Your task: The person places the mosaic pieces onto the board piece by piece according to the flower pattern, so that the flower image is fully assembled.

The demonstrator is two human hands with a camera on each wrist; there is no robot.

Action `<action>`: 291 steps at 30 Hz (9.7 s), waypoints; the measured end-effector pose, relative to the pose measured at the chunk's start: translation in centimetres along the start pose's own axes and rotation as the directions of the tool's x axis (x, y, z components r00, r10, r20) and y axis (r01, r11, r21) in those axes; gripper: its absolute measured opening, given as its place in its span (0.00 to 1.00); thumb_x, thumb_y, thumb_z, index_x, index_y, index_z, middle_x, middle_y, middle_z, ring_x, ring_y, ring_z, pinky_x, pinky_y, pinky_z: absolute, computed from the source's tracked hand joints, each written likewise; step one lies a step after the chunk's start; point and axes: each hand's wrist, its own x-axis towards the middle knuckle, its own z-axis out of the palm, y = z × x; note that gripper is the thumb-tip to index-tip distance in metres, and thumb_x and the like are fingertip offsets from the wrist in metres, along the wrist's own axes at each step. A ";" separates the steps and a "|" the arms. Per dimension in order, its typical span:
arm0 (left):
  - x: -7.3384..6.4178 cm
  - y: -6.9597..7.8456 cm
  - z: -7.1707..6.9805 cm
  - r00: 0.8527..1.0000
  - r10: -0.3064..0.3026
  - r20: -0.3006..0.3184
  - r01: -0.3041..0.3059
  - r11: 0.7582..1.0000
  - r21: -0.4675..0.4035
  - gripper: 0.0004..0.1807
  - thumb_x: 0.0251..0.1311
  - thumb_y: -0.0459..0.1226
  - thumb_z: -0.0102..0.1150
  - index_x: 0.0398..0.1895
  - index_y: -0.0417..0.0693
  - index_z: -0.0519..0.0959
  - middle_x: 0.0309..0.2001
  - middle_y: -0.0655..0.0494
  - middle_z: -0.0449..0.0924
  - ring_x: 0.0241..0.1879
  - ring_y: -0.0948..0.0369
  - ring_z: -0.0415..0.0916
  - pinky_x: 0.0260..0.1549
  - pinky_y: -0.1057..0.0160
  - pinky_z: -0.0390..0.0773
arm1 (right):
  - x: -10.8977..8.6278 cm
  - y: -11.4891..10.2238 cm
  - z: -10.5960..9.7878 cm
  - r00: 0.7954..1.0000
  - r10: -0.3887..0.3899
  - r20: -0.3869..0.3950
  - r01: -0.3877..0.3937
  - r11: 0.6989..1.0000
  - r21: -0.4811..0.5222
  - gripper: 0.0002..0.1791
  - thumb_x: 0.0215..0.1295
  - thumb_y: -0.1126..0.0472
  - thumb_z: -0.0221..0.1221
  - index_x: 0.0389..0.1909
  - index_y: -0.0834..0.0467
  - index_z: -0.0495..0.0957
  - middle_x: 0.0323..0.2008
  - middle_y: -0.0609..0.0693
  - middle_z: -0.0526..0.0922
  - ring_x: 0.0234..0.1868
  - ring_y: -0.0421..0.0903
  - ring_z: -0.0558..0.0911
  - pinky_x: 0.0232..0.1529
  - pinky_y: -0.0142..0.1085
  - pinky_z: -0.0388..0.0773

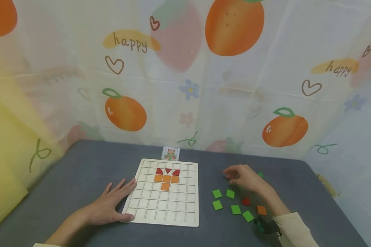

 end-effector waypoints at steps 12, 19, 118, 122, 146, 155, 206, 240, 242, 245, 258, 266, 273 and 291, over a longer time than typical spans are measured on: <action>0.0 -0.1 -0.1 1.000 -0.004 -0.001 0.004 1.000 0.004 0.57 0.48 0.63 0.67 0.77 0.48 0.55 0.77 0.46 0.50 0.74 0.35 0.39 0.62 0.27 0.29 | -2.5 2.0 -0.5 1.000 0.027 0.011 -0.027 0.999 -0.018 0.21 0.54 0.73 0.68 0.51 0.65 0.80 0.43 0.56 0.85 0.46 0.56 0.84 0.41 0.40 0.82; -0.1 0.1 -0.1 1.000 -0.030 0.003 0.030 1.000 0.007 0.58 0.47 0.64 0.67 0.77 0.48 0.55 0.77 0.46 0.50 0.74 0.36 0.39 0.63 0.29 0.28 | -3.1 2.7 0.0 1.000 0.013 -0.019 -0.013 1.000 -0.012 0.20 0.55 0.70 0.68 0.50 0.63 0.81 0.43 0.54 0.84 0.44 0.54 0.84 0.41 0.40 0.82; -0.1 0.5 -0.2 1.000 -0.017 0.012 0.017 1.000 0.001 0.58 0.47 0.63 0.67 0.77 0.47 0.55 0.77 0.46 0.49 0.74 0.36 0.39 0.63 0.28 0.29 | 9.2 -11.2 8.9 0.968 -0.251 0.026 0.245 0.958 0.152 0.15 0.58 0.74 0.65 0.47 0.65 0.83 0.34 0.50 0.85 0.36 0.41 0.82 0.37 0.28 0.79; -0.1 0.4 -0.1 1.000 -0.022 0.016 0.022 1.000 0.005 0.58 0.47 0.63 0.67 0.77 0.48 0.55 0.77 0.46 0.49 0.74 0.36 0.39 0.63 0.28 0.29 | 9.3 -11.1 9.2 0.972 -0.233 0.012 0.229 0.964 0.137 0.14 0.57 0.74 0.66 0.46 0.64 0.84 0.32 0.49 0.85 0.34 0.40 0.81 0.34 0.28 0.77; -0.1 0.3 -0.1 1.000 -0.002 0.010 0.002 1.000 0.000 0.57 0.48 0.63 0.67 0.77 0.48 0.54 0.77 0.47 0.49 0.74 0.36 0.39 0.62 0.28 0.30 | 9.1 -11.9 9.7 0.995 -0.098 -0.028 0.101 0.988 0.117 0.14 0.56 0.72 0.68 0.44 0.64 0.84 0.31 0.49 0.86 0.32 0.39 0.81 0.35 0.28 0.77; 0.0 0.3 -0.1 1.000 -0.016 0.008 0.016 1.000 -0.004 0.58 0.47 0.63 0.67 0.77 0.48 0.54 0.77 0.47 0.50 0.74 0.36 0.39 0.62 0.28 0.29 | 9.0 -12.1 9.5 0.996 -0.081 -0.037 0.084 0.992 0.091 0.13 0.55 0.72 0.68 0.42 0.63 0.85 0.28 0.47 0.84 0.29 0.36 0.78 0.33 0.28 0.76; -0.1 0.1 0.1 1.000 -0.016 -0.008 0.016 1.000 0.022 0.58 0.47 0.64 0.67 0.77 0.48 0.55 0.77 0.47 0.51 0.74 0.36 0.41 0.62 0.28 0.31 | -1.8 4.4 -1.7 0.956 0.180 -0.231 -0.187 0.982 -0.006 0.17 0.62 0.70 0.63 0.53 0.65 0.80 0.48 0.62 0.83 0.48 0.60 0.82 0.45 0.50 0.80; 0.0 0.3 0.0 1.000 -0.023 0.004 0.023 1.000 0.011 0.58 0.47 0.64 0.67 0.77 0.48 0.55 0.77 0.47 0.50 0.74 0.36 0.40 0.63 0.28 0.30 | -3.1 5.8 -3.1 0.867 0.446 -0.221 -0.453 0.891 0.021 0.20 0.56 0.72 0.66 0.50 0.72 0.78 0.34 0.59 0.83 0.34 0.54 0.82 0.33 0.46 0.78; 0.0 0.3 0.0 1.000 -0.026 0.004 0.026 1.000 0.012 0.58 0.47 0.64 0.67 0.77 0.48 0.55 0.77 0.47 0.50 0.74 0.36 0.40 0.63 0.28 0.30 | -3.2 5.7 -3.2 0.871 0.443 -0.215 -0.448 0.894 0.024 0.20 0.56 0.72 0.66 0.50 0.72 0.78 0.33 0.57 0.83 0.32 0.51 0.81 0.31 0.44 0.78; 0.0 0.3 0.0 1.000 -0.025 0.003 0.025 1.000 0.012 0.58 0.47 0.64 0.67 0.77 0.48 0.55 0.77 0.47 0.50 0.74 0.36 0.40 0.63 0.28 0.30 | -3.0 5.5 -3.3 0.878 0.432 -0.207 -0.436 0.899 0.027 0.20 0.56 0.72 0.66 0.50 0.73 0.78 0.32 0.56 0.84 0.31 0.50 0.82 0.30 0.43 0.79; 0.0 0.3 0.0 0.999 -0.036 0.011 0.036 0.999 0.011 0.58 0.47 0.64 0.67 0.77 0.48 0.55 0.77 0.47 0.50 0.74 0.36 0.39 0.63 0.29 0.29 | -1.3 2.9 -2.4 0.927 0.288 -0.242 -0.293 0.956 0.014 0.19 0.56 0.73 0.66 0.49 0.72 0.79 0.32 0.56 0.84 0.35 0.54 0.83 0.33 0.46 0.81; 0.0 0.3 0.0 0.999 -0.039 0.010 0.039 0.999 0.012 0.58 0.46 0.64 0.67 0.77 0.48 0.55 0.77 0.47 0.50 0.74 0.36 0.39 0.63 0.28 0.30 | 0.5 0.8 -1.4 0.946 0.221 -0.236 -0.225 0.974 0.009 0.18 0.54 0.74 0.67 0.48 0.71 0.80 0.31 0.54 0.85 0.34 0.52 0.83 0.34 0.44 0.81; -0.2 0.2 0.2 1.000 -0.014 -0.002 0.014 1.000 0.011 0.57 0.47 0.63 0.67 0.77 0.48 0.56 0.76 0.46 0.51 0.74 0.35 0.40 0.63 0.28 0.30 | 1.8 -0.3 -0.1 0.962 0.172 -0.212 -0.164 0.985 0.057 0.17 0.56 0.75 0.66 0.48 0.71 0.80 0.33 0.57 0.85 0.35 0.51 0.84 0.35 0.42 0.82; 0.0 0.2 0.0 0.999 -0.031 0.015 0.031 0.999 0.006 0.58 0.47 0.64 0.67 0.77 0.47 0.55 0.77 0.46 0.49 0.74 0.36 0.39 0.63 0.29 0.29 | 5.6 -4.7 2.7 0.993 0.024 -0.118 -0.010 0.993 0.120 0.16 0.56 0.73 0.67 0.47 0.68 0.82 0.32 0.51 0.84 0.33 0.44 0.82 0.34 0.35 0.80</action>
